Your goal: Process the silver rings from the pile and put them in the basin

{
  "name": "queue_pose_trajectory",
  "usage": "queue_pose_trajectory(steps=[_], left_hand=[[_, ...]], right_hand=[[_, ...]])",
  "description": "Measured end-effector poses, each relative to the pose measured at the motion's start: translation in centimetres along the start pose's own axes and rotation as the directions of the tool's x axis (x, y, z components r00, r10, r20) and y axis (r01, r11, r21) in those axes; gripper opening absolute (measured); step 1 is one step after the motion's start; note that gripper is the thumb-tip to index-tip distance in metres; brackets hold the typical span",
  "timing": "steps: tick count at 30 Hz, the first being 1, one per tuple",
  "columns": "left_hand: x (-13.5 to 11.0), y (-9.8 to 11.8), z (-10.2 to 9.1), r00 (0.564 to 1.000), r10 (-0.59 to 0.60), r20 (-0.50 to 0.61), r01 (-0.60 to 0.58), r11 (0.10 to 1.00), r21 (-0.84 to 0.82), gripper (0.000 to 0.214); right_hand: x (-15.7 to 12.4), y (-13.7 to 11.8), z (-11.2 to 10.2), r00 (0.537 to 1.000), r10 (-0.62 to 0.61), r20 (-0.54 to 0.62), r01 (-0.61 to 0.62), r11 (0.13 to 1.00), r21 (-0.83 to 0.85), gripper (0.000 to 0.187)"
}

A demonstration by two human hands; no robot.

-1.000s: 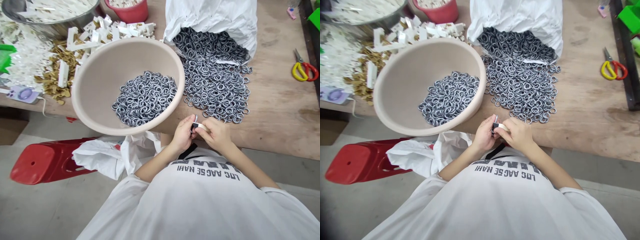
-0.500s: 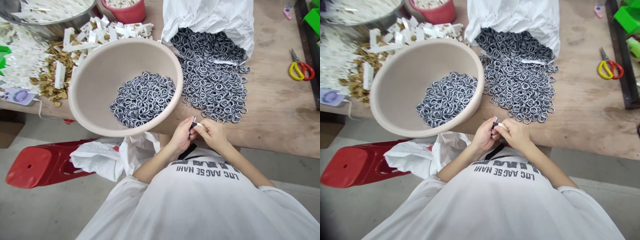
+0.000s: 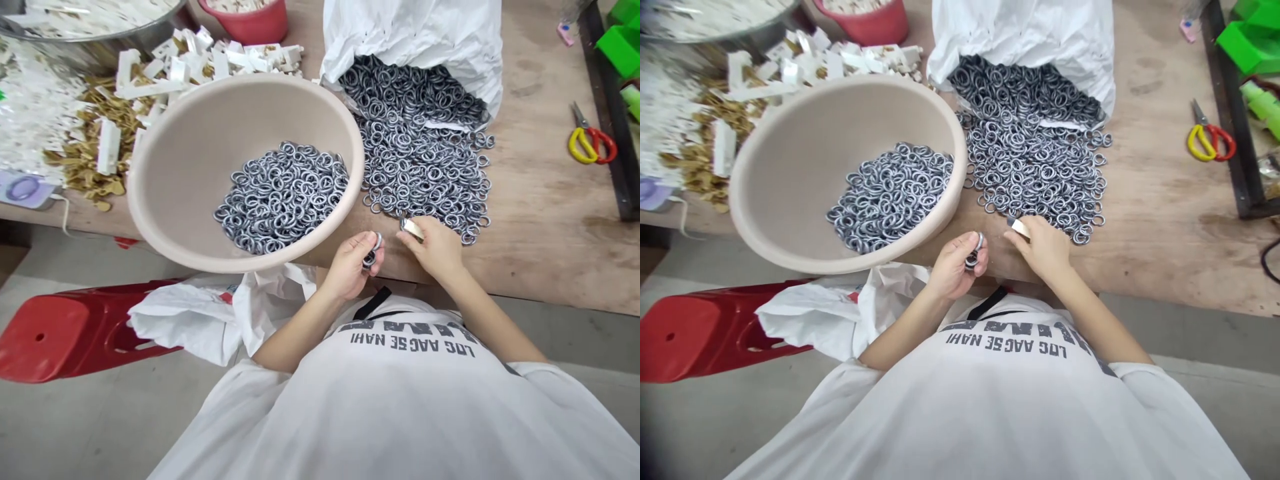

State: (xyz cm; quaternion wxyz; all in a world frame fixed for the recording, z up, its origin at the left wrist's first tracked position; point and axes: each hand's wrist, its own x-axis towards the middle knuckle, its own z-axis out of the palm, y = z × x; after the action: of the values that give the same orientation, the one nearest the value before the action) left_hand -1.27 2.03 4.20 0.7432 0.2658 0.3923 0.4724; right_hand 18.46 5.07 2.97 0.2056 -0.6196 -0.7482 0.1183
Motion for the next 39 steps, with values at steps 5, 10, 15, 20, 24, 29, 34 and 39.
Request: queue_pose_trajectory(steps=[5, 10, 15, 20, 24, 29, 34, 39], left_hand=[[0.3, 0.1, -0.7, 1.000, -0.017, 0.015, 0.016, 0.998, 0.061, 0.042], [0.5, -0.2, -1.3, 0.999, -0.036, -0.014, 0.036, 0.999, -0.001, 0.031], [0.8, -1.0, -0.3, 0.999, -0.005, -0.054, 0.007, 0.999, 0.039, 0.039], [1.2, -2.2, 1.1, 0.993, 0.103, -0.055, -0.097, 0.990, 0.104, 0.043], [1.3, -2.6, 1.6, 0.985, 0.158, -0.076, -0.148, 0.981, 0.125, 0.043], [1.2, -2.8, 1.6, 0.993, 0.114, -0.043, -0.110, 0.991, 0.081, 0.049], [0.9, -2.7, 1.6, 0.997, 0.064, 0.039, -0.067, 0.994, 0.082, 0.053], [1.0, -2.1, 1.5, 1.000, -0.013, 0.021, 0.014, 0.998, -0.065, 0.051]], right_hand=[[0.1, -0.5, 1.5, 0.995, 0.012, 0.094, 0.008, 0.979, -0.206, 0.025], [0.5, 0.0, 1.0, 0.999, 0.010, 0.038, -0.012, 0.999, 0.050, 0.018], [0.4, -0.6, 0.8, 0.988, 0.102, 0.119, -0.156, 0.701, 0.696, 0.026], [-1.0, -3.3, 0.5, 0.957, 0.120, 0.265, -0.291, 0.378, 0.879, 0.034], [-2.0, -4.5, 0.4, 0.963, 0.081, 0.258, -0.270, 0.363, 0.892, 0.031], [-2.4, -4.4, 0.7, 0.968, 0.059, 0.245, -0.249, 0.360, 0.899, 0.037], [-1.7, -3.7, 0.4, 0.990, 0.097, 0.104, -0.138, 0.499, 0.855, 0.021], [-2.1, -3.2, -0.6, 0.999, -0.039, -0.029, 0.049, 0.739, 0.672, 0.024]])
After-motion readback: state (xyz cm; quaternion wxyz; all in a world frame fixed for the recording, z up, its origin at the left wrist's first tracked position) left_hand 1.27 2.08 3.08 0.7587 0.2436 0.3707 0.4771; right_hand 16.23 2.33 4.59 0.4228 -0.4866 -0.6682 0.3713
